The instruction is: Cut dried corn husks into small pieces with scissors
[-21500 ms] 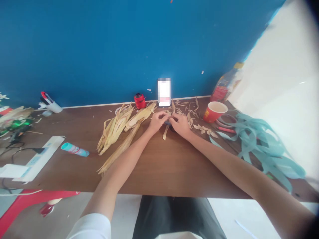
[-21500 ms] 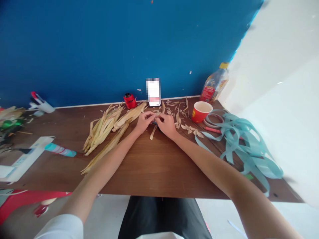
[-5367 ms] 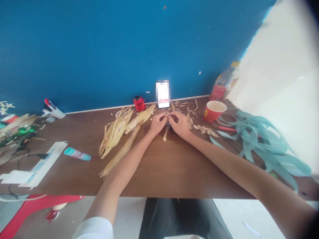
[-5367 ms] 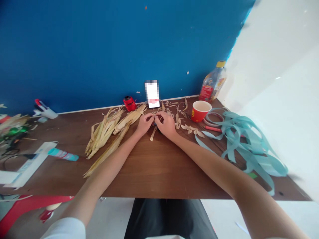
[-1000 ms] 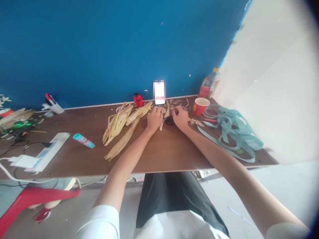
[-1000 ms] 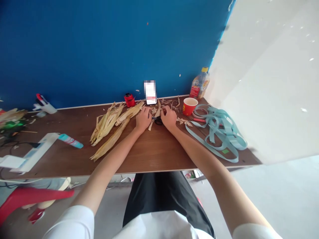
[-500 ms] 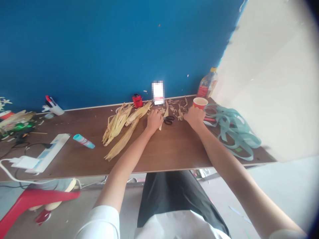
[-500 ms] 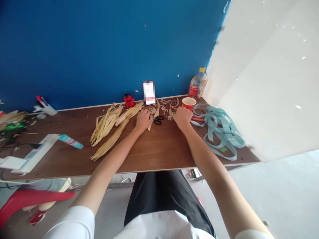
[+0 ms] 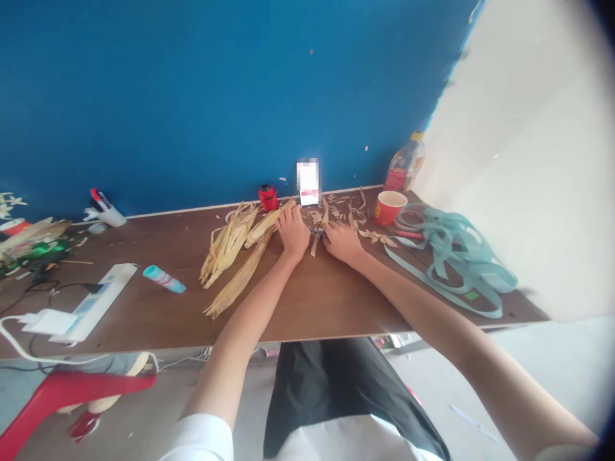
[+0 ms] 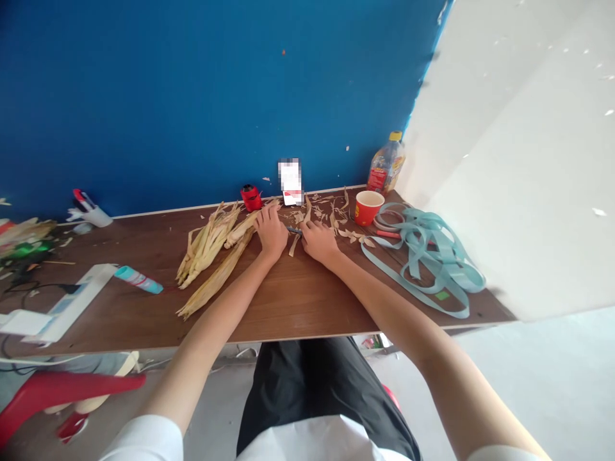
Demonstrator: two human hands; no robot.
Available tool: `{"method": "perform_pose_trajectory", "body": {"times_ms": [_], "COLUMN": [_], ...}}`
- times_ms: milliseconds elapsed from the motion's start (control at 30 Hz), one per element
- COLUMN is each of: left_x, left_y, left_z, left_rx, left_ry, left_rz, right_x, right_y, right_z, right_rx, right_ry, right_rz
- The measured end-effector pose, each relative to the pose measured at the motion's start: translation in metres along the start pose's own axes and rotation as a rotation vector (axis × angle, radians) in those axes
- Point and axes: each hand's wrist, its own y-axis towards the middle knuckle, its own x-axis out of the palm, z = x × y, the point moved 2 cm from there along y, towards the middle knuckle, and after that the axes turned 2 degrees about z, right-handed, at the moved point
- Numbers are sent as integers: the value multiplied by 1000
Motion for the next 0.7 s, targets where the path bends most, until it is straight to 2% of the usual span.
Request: {"method": "perform_pose_trajectory", "body": {"times_ms": [233, 367, 433, 567, 700], "left_x": [9, 17, 20, 21, 21], "left_y": [-2, -4, -5, -5, -1], "left_z": [1, 2, 2, 2, 5], "left_rx": [212, 381, 420, 353, 222], "left_ry": [-117, -127, -116, -83, -41], "left_rz": [68, 22, -14, -47, -184], "right_x": [2, 4, 4, 6, 14], "right_y": [0, -2, -2, 0, 3], "right_z": [8, 3, 4, 16, 28], "right_rx": [42, 23, 30, 104, 205], "right_ry": [21, -54, -61, 41, 210], "right_rz": [-57, -36, -25, 44, 105]}}
